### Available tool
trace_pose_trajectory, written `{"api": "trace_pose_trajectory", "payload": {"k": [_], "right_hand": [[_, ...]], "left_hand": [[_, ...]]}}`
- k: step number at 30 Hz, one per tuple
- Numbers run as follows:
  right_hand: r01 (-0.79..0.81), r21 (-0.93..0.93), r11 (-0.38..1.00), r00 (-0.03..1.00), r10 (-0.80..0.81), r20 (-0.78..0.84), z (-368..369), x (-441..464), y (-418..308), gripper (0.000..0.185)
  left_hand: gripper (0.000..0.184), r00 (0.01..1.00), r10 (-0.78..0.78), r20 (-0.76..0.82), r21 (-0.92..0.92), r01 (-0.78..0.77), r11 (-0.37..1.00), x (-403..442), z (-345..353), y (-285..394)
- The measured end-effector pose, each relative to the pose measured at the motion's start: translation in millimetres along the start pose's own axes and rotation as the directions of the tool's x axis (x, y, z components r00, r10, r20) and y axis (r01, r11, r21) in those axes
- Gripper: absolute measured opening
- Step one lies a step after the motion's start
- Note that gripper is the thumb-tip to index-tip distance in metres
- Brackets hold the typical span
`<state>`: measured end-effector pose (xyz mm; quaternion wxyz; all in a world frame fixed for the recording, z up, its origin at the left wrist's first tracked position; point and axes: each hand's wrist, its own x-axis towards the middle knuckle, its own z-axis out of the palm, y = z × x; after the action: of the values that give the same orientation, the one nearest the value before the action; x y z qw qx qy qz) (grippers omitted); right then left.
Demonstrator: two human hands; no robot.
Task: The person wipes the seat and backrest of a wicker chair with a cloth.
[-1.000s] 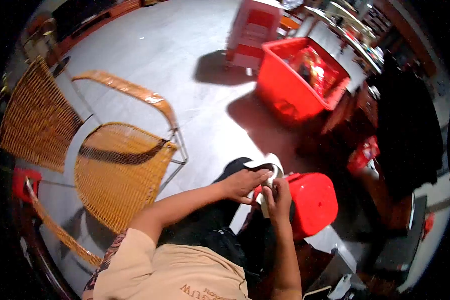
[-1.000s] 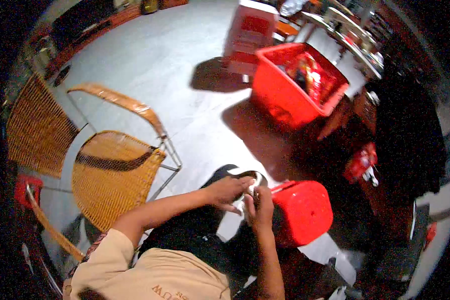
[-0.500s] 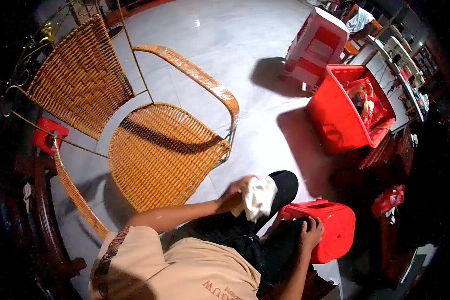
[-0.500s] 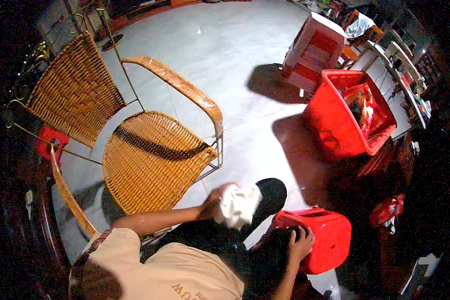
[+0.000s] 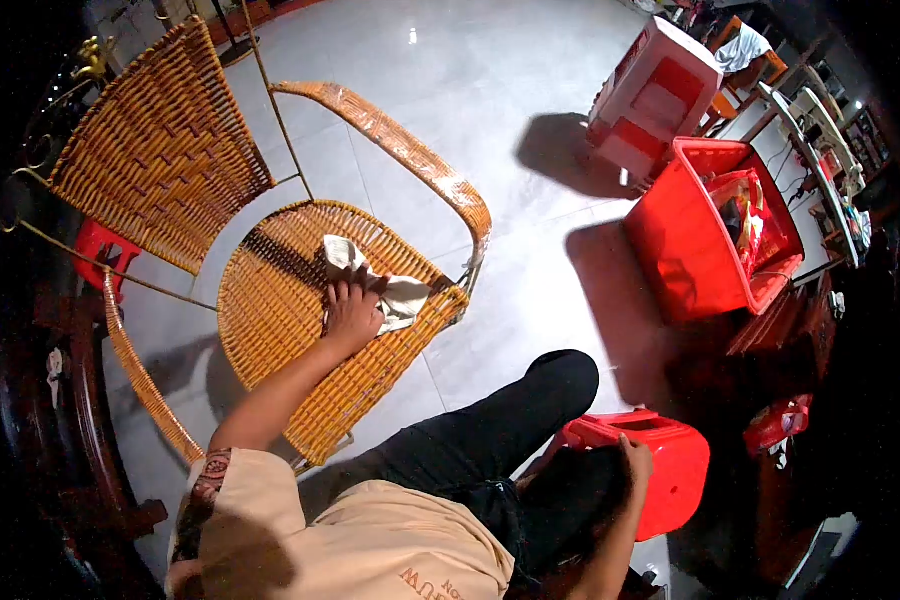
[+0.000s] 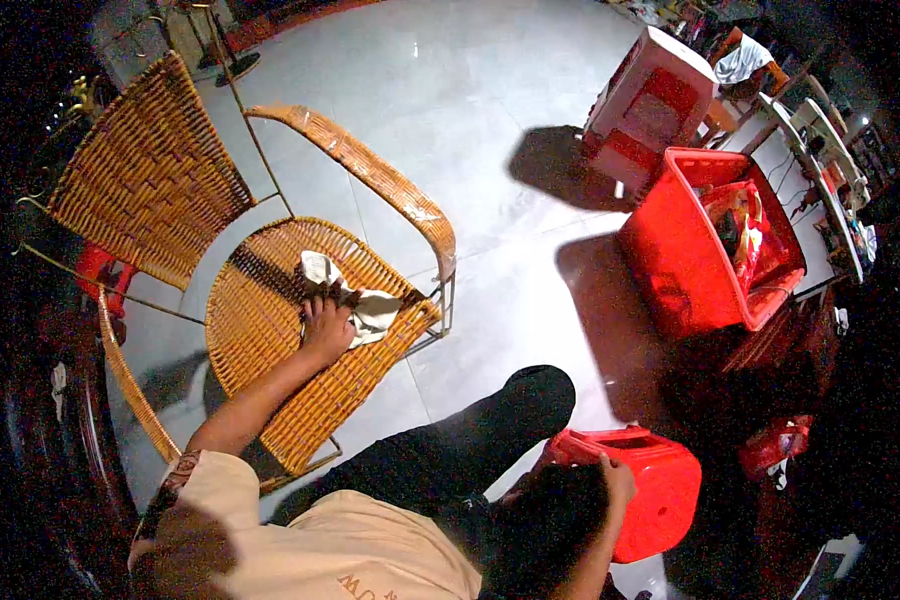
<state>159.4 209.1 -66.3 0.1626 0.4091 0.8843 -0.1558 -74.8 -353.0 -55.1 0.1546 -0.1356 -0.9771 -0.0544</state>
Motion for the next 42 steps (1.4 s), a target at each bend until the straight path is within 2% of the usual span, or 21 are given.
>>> {"api": "trace_pose_trajectory", "payload": {"k": [1,2,4,6,7,11,14,17,20,24,26,27,28,30,34,36,38,39,40,41,42], "right_hand": [[0.018,0.172,0.985,1.000,-0.017,-0.009,15,19,25,0.042],[0.009,0.162,0.987,1.000,-0.009,-0.002,24,28,40,0.042],[-0.022,0.465,0.885,0.996,-0.018,0.082,24,37,54,0.041],[-0.067,0.404,0.913,0.992,0.018,0.124,8,30,44,0.040],[-0.097,0.355,0.930,0.986,0.040,0.163,3,28,36,0.039],[-0.080,0.413,0.907,0.982,0.001,0.187,-4,34,20,0.039],[-0.025,0.304,0.952,0.981,-0.036,0.192,-17,36,-5,0.040],[-0.033,0.427,0.904,0.982,-0.051,0.184,-10,57,-14,0.040],[0.070,0.292,0.954,0.980,-0.120,0.157,-21,66,-40,0.039],[0.163,0.135,0.977,0.986,-0.165,0.008,-22,80,-62,0.042],[0.134,-0.033,0.990,0.989,-0.136,-0.054,-34,73,-87,0.043],[0.150,-0.030,0.988,0.987,-0.151,-0.057,-33,72,-91,0.043],[0.116,-0.017,0.993,0.992,-0.116,-0.043,-34,72,-96,0.048],[0.094,-0.010,0.996,0.995,-0.094,-0.035,-38,63,-105,0.053],[0.031,-0.142,0.989,0.996,-0.042,-0.077,-29,65,-100,0.058],[0.019,-0.216,0.976,1.000,-0.016,0.019,-31,65,-95,0.064],[0.090,-0.224,0.970,0.995,-0.077,0.067,-33,69,-79,0.068],[0.071,-0.217,0.974,0.994,-0.050,0.100,-22,87,-54,0.068],[0.057,-0.203,0.977,0.991,-0.031,0.129,-11,107,-33,0.068],[0.295,-0.149,0.944,0.955,-0.289,0.063,-6,115,-19,0.068],[0.304,-0.154,0.940,0.953,-0.298,0.063,-10,100,-26,0.068]], "left_hand": [[0.026,1.000,-0.001,0.011,-0.010,0.001,1.000,-1,5,1],[0.031,1.000,-0.002,0.011,-0.022,0.003,1.000,-2,5,1],[0.038,1.000,-0.011,0.020,-0.048,0.012,0.999,-2,1,6],[0.055,1.000,0.019,0.011,-0.102,-0.017,0.995,1,-10,8],[0.065,0.986,-0.039,0.165,-0.161,0.065,0.985,-3,-7,3],[0.059,0.994,-0.006,0.109,-0.180,0.025,0.983,-3,-6,0],[0.060,0.992,-0.012,0.129,-0.145,0.031,0.989,-5,-2,-2],[0.061,0.994,-0.011,0.104,-0.122,0.024,0.992,-4,0,1],[0.063,0.989,-0.047,0.143,-0.140,0.067,0.988,-7,8,-2],[0.063,0.992,-0.042,0.120,-0.123,0.057,0.991,-7,5,0],[0.058,0.997,-0.035,0.076,-0.144,0.045,0.988,-6,2,1],[0.049,0.999,-0.021,0.049,-0.125,0.027,0.992,-6,3,1],[0.043,0.978,-0.083,0.190,-0.180,0.118,0.977,-7,3,1],[0.042,0.999,-0.036,-0.032,-0.145,0.031,0.989,-8,6,3],[0.043,0.984,-0.104,0.147,-0.194,0.132,0.972,-6,3,2],[0.044,0.967,-0.130,0.220,-0.162,0.168,0.972,-6,4,3],[0.046,0.989,-0.105,0.104,-0.201,0.125,0.972,-8,2,5],[0.049,0.972,-0.122,0.203,-0.202,0.164,0.966,-9,1,5],[0.049,0.971,-0.136,0.197,-0.196,0.175,0.965,-8,-1,5],[0.050,0.970,-0.132,0.207,-0.203,0.174,0.964,-8,-1,4],[0.050,0.968,-0.126,0.217,-0.212,0.173,0.962,-7,-2,4]]}}
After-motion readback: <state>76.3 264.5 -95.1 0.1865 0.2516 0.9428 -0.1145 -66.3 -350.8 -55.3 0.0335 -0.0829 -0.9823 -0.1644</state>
